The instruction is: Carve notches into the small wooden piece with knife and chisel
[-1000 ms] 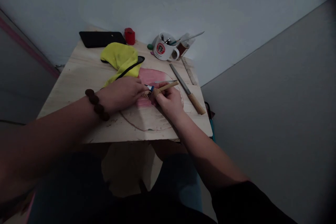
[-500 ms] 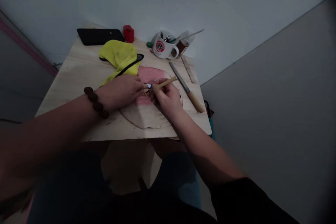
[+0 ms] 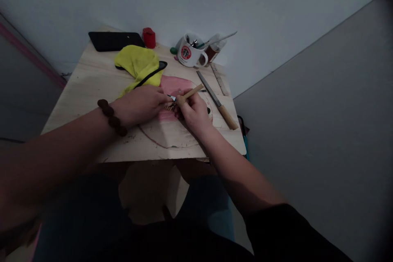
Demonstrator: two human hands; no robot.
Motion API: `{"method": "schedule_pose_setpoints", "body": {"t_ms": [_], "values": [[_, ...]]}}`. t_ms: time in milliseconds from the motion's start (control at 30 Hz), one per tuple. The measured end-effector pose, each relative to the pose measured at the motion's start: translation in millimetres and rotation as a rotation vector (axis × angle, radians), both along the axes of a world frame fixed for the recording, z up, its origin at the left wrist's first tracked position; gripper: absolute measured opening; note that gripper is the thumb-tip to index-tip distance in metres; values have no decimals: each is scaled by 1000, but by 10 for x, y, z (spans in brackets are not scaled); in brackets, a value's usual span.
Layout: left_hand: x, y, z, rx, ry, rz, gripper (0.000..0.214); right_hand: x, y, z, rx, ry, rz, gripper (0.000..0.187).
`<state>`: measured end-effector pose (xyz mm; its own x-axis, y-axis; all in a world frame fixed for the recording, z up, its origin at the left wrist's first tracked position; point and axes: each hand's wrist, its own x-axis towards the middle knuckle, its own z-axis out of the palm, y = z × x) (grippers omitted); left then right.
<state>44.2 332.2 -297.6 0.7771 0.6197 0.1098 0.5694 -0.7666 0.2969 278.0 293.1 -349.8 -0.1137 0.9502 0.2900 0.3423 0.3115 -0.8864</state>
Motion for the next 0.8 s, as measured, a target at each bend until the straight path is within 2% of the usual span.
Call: {"method": "schedule_pose_setpoints", "body": {"t_ms": [67,500,800], "values": [[1,2,-1,2,1,-3,34,-6,0,7,15,12,-29,42],[3,16,-25,1,-30,3,32,-12,14,59,12,-16,-4,34],[1,21,-22,2,2,8,34,-82,58,111,-85,34,35,34]]}}
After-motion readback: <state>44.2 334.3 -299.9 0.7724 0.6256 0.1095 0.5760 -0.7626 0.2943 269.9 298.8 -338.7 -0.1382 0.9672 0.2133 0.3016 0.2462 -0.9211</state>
